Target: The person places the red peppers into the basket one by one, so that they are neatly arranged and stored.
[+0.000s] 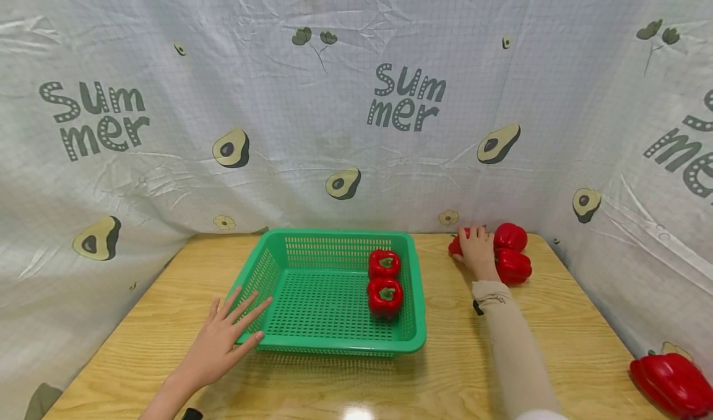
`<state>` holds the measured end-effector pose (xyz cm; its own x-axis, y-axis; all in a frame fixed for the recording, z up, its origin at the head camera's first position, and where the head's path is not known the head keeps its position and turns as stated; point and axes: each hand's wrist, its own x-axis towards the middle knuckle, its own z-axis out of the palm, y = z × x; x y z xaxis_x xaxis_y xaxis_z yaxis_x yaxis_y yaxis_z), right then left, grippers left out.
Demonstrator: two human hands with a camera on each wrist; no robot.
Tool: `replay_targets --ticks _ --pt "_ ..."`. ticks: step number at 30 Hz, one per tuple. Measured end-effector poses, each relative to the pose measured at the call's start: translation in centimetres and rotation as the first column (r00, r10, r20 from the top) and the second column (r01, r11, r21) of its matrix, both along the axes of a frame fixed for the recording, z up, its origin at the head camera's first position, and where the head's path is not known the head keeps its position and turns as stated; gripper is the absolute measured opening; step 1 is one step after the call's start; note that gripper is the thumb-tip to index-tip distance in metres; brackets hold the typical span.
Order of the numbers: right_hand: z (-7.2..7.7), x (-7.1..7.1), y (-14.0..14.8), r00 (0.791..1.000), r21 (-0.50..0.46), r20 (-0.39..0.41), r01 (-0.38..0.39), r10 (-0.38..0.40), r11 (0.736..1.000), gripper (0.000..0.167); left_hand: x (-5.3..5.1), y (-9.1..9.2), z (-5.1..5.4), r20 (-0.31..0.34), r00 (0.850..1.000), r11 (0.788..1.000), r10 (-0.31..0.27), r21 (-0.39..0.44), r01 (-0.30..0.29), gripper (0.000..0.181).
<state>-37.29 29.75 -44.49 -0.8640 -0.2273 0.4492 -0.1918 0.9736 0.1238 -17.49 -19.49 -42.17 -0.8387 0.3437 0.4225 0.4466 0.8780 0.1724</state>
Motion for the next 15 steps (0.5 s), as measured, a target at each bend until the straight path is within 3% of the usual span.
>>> replay_targets --ticks 15 --pt "-0.21 -0.12 -0.06 0.997 0.034 -0.059 -0.054 0.056 0.998 0.063 0.0 -0.09 0.08 0.017 1.0 1.0 -0.004 0.008 0.004 0.057"
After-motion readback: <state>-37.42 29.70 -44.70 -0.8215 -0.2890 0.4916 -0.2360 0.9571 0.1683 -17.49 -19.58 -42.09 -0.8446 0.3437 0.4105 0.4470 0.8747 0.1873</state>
